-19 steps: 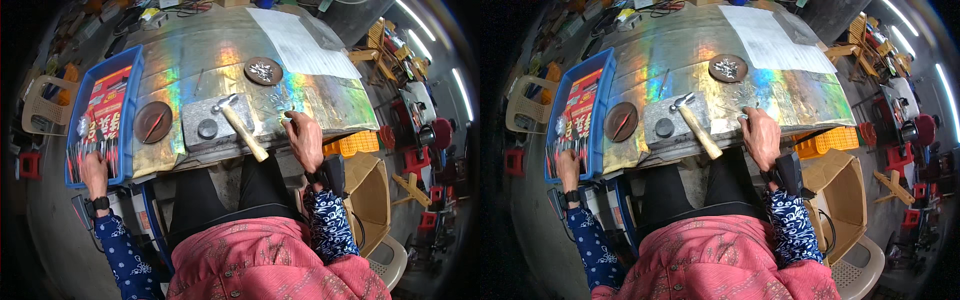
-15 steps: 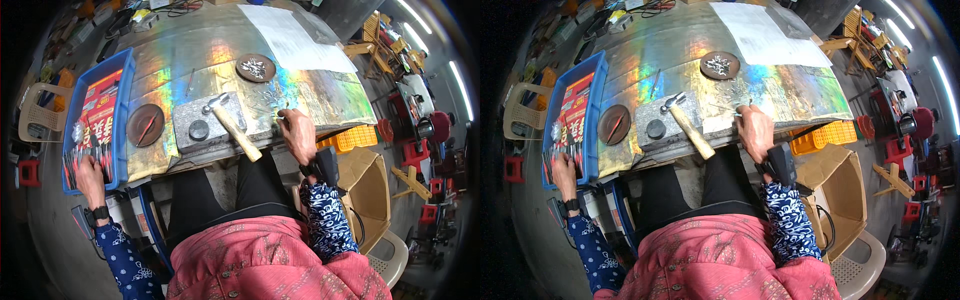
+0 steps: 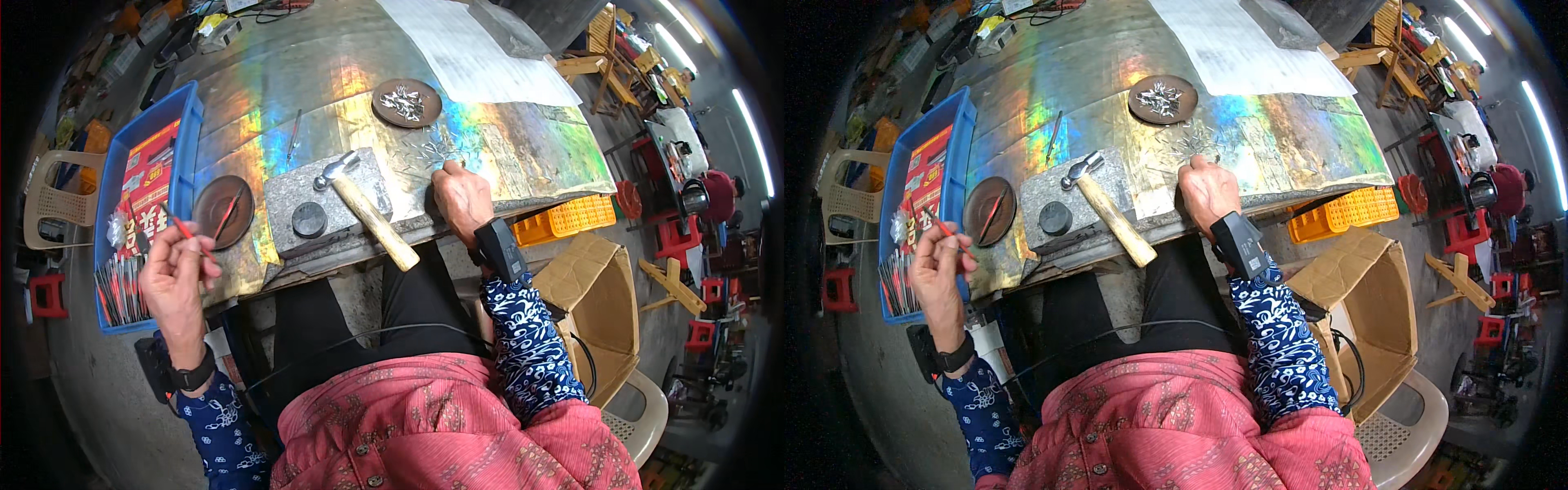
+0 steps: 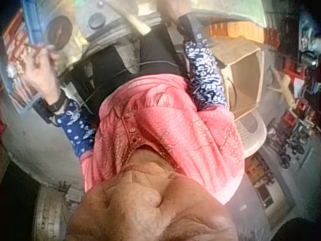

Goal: The person repeatedly picks small metal pins from a blue tray, places them on a metal block, and taps them with a hammer. They occasionally adjust the pin with a red-handled tool and return finished pieces to a small dish on the table.

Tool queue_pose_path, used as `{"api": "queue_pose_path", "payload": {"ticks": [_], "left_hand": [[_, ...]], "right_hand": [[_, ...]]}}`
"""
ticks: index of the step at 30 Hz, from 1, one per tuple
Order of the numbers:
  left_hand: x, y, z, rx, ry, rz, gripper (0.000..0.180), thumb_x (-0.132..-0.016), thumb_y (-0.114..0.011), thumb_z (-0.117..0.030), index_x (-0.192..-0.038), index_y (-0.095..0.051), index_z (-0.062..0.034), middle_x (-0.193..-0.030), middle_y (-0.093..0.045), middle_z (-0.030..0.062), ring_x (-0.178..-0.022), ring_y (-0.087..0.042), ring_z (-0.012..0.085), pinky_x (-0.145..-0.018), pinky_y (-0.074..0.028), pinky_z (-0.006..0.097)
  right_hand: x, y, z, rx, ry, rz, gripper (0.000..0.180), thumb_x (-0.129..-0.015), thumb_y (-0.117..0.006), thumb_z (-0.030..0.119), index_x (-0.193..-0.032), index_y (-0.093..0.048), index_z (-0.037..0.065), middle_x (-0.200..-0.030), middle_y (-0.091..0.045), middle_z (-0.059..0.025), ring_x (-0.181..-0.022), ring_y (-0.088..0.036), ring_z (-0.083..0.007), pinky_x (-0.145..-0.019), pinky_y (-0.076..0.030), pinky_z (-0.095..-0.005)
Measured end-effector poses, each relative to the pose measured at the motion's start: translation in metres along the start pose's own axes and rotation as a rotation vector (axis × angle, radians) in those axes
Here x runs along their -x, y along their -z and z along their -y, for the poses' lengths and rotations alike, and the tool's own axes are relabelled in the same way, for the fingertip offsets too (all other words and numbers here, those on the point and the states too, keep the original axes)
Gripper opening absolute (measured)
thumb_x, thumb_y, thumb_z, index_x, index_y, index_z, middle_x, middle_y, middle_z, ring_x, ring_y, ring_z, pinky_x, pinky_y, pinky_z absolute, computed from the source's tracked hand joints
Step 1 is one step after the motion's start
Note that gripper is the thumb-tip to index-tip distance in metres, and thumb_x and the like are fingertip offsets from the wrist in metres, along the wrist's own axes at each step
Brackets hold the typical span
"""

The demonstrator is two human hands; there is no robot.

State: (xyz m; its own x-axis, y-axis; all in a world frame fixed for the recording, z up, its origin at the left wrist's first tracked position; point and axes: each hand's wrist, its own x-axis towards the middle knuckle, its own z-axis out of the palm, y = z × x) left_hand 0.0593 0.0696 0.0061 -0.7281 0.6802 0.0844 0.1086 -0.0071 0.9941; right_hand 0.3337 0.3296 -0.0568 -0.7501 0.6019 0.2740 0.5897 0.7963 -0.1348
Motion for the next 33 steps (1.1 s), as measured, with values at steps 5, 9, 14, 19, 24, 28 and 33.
{"api": "queue_pose_path", "payload": {"ticks": [5,9,14,19,24,28,33], "left_hand": [[-0.004,-0.033,0.003,0.068,0.048,0.078,0.014,-0.093,-0.057,-0.002,-0.107,-0.059,0.0025,-0.085,-0.065,0.0065,-0.064,-0.060,0.0064,-0.053,-0.046,0.017],[-0.006,-0.053,0.013,0.094,0.003,0.129,0.012,-0.092,-0.059,-0.001,-0.103,-0.062,0.0032,-0.082,-0.065,0.0050,-0.065,-0.060,0.0063,-0.054,-0.047,0.018],[-0.006,-0.069,0.029,0.074,-0.060,0.121,0.010,-0.091,-0.061,-0.003,-0.100,-0.062,0.0019,-0.083,-0.066,0.0027,-0.067,-0.059,0.0050,-0.056,-0.045,0.017],[-0.003,-0.076,0.036,0.025,-0.131,0.071,0.010,-0.088,-0.064,-0.001,-0.098,-0.063,0.0033,-0.084,-0.065,0.0018,-0.068,-0.058,0.0051,-0.062,-0.047,0.018],[0.002,-0.077,0.035,-0.234,-0.284,0.032,0.011,-0.084,-0.067,0.001,-0.095,-0.067,0.0042,-0.088,-0.067,0.0039,-0.071,-0.058,0.0057,-0.064,-0.046,0.021],[0.001,-0.077,0.036,-0.288,-0.348,-0.006,0.014,-0.082,-0.068,0.002,-0.096,-0.067,0.0046,-0.088,-0.070,0.0069,-0.072,-0.058,0.0061,-0.065,-0.047,0.021],[0.003,-0.078,0.036,-0.223,-0.291,-0.028,0.013,-0.084,-0.067,0.001,-0.097,-0.067,0.0050,-0.087,-0.069,0.0057,-0.071,-0.059,0.0056,-0.063,-0.048,0.020]], "right_hand": [[-0.010,-0.004,-0.002,0.106,0.171,-0.076,0.008,-0.072,-0.058,0.010,-0.066,-0.059,0.004,-0.072,-0.058,-0.0150,-0.066,-0.063,-0.0311,-0.055,-0.050,-0.0408],[-0.018,-0.006,-0.007,0.217,0.250,0.052,0.008,-0.071,-0.062,0.011,-0.073,-0.063,0.003,-0.076,-0.063,-0.0163,-0.066,-0.065,-0.0272,-0.055,-0.052,-0.0347],[-0.014,0.006,-0.004,0.110,0.104,0.058,0.012,-0.075,-0.061,0.009,-0.081,-0.056,0.000,-0.083,-0.060,-0.0185,-0.073,-0.065,-0.0306,-0.062,-0.053,-0.0373],[-0.008,0.013,0.006,-0.086,-0.139,0.045,0.013,-0.078,-0.060,0.007,-0.084,-0.052,-0.002,-0.084,-0.059,-0.0221,-0.081,-0.061,-0.0407,-0.071,-0.050,-0.0452],[-0.005,0.015,0.009,-0.275,-0.136,-0.010,0.019,-0.076,-0.061,0.003,-0.094,-0.055,0.000,-0.085,-0.058,-0.0203,-0.079,-0.059,-0.0388,-0.071,-0.048,-0.0437],[0.000,0.023,0.015,-0.381,-0.074,-0.084,0.023,-0.077,-0.060,-0.003,-0.100,-0.060,0.000,-0.080,-0.057,-0.0165,-0.074,-0.058,-0.0307,-0.069,-0.048,-0.0365],[0.005,0.039,0.032,-0.423,0.024,-0.171,0.019,-0.079,-0.061,-0.008,-0.097,-0.062,-0.001,-0.082,-0.062,-0.0129,-0.070,-0.062,-0.0237,-0.064,-0.049,-0.0312]]}}
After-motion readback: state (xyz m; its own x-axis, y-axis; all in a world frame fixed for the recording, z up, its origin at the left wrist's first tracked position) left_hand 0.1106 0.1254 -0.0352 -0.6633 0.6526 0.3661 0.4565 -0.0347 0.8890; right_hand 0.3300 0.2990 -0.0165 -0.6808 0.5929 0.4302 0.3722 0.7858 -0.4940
